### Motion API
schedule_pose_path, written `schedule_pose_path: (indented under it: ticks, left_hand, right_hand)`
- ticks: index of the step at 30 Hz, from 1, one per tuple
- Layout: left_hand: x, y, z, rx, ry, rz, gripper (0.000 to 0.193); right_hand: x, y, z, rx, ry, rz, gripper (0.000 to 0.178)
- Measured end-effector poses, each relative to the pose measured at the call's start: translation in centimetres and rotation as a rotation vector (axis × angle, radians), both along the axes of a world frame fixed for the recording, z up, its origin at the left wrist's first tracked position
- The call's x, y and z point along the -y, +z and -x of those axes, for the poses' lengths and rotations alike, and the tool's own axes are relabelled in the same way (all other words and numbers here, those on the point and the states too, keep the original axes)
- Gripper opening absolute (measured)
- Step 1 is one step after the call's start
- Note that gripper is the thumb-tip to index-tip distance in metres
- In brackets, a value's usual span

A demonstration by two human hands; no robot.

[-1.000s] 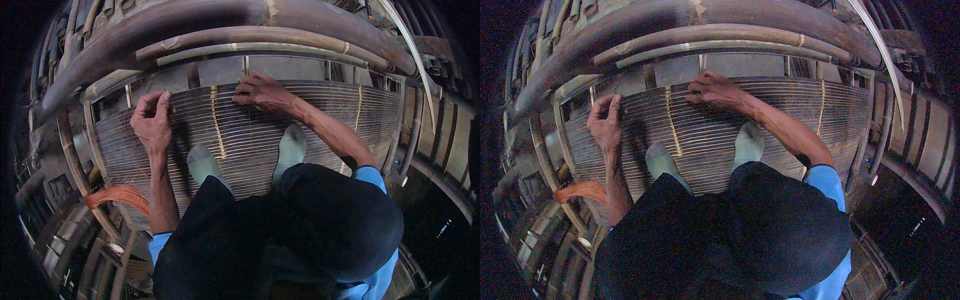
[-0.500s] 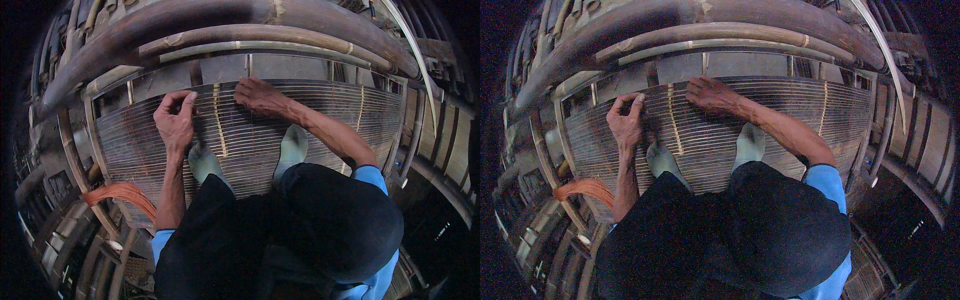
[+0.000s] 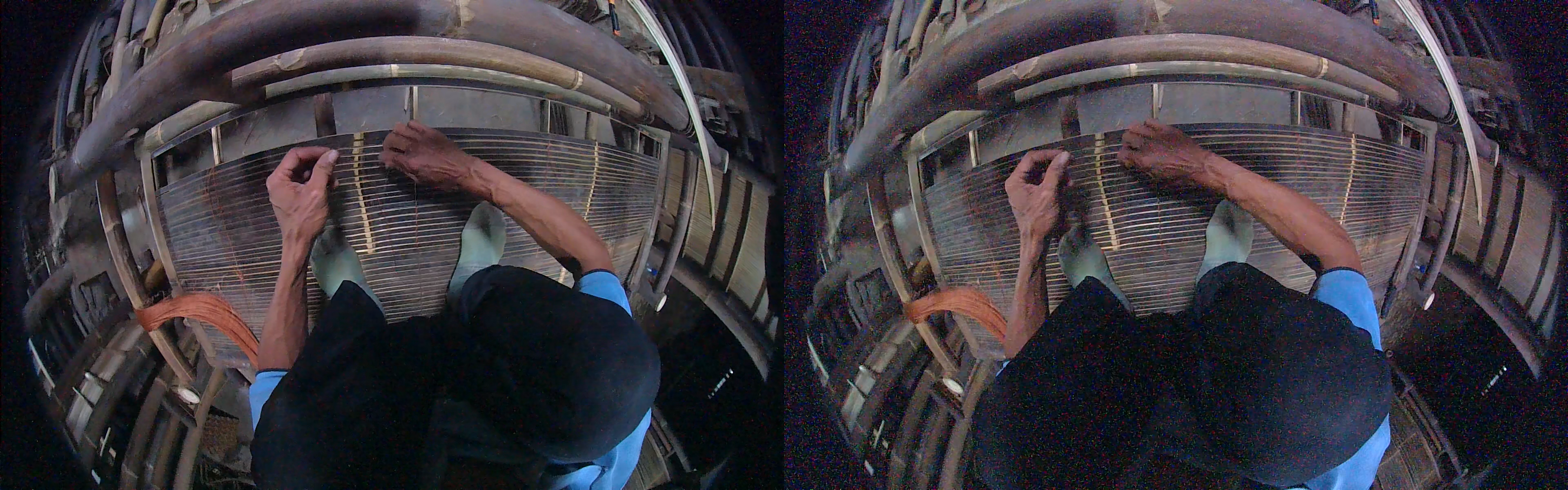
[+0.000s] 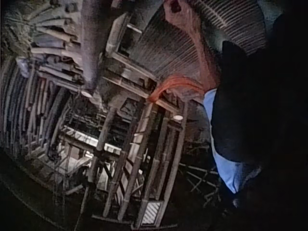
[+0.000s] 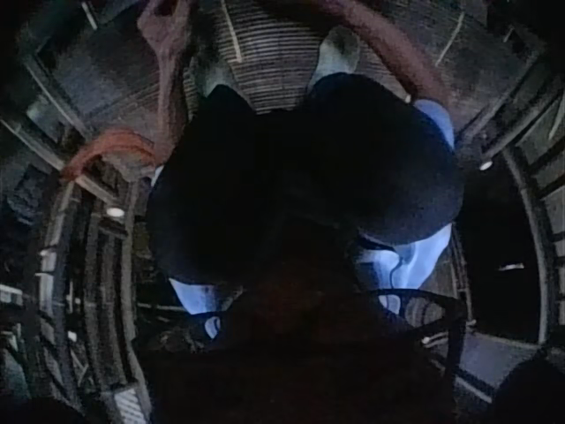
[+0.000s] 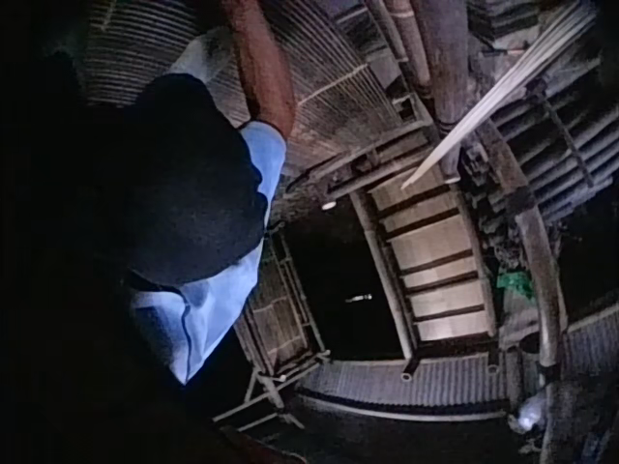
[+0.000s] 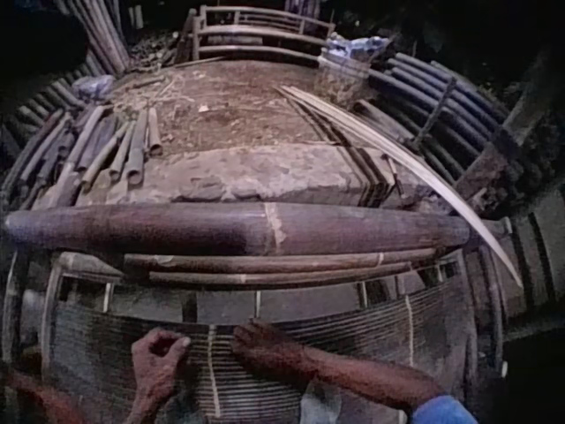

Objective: The person weaves thin bamboo strips into a large mat using a needle and thread, interlacing the strips through vertical supports and securing them.

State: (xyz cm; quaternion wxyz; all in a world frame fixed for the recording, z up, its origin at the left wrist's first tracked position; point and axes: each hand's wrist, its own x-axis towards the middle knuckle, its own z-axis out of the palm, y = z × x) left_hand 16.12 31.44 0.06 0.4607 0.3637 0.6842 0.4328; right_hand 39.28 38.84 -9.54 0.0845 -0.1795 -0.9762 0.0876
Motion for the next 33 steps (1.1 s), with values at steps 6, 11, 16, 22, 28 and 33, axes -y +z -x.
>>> schedule_pose_path:
  ticks: [6,11,16,22,28,33]
  left_hand:
    - [0.2,-0.4,0.1,0.033,0.023,0.042,0.012]
    - [0.2,-1.0,0.1,0.077,0.014,0.013,0.013]
    - [0.4,-0.9,0.0,0.043,-0.020,0.039,0.014]
    - [0.0,-0.4,-0.2,0.255,0.031,0.018,0.017]
    - [-1.1,0.9,-1.0,0.434,0.061,0.041,0.018]
    - [-1.3,1.6,-2.2,0.540,0.108,-0.007,0.019]
  right_hand:
    - [0.1,-0.1,0.1,-0.029,0.142,0.062,0.037]
    - [0.5,-0.9,-0.3,0.027,0.141,-0.032,0.034]
    - [1.2,-0.8,0.5,-0.030,0.059,-0.199,0.017]
    - [0.2,4.6,2.1,-0.139,-0.519,1.055,0.021]
    - [0.9,11.2,2.1,-0.892,-0.675,1.230,0.023]
    - [0.8,13.1,2.3,-0.798,-0.687,1.206,0.023]
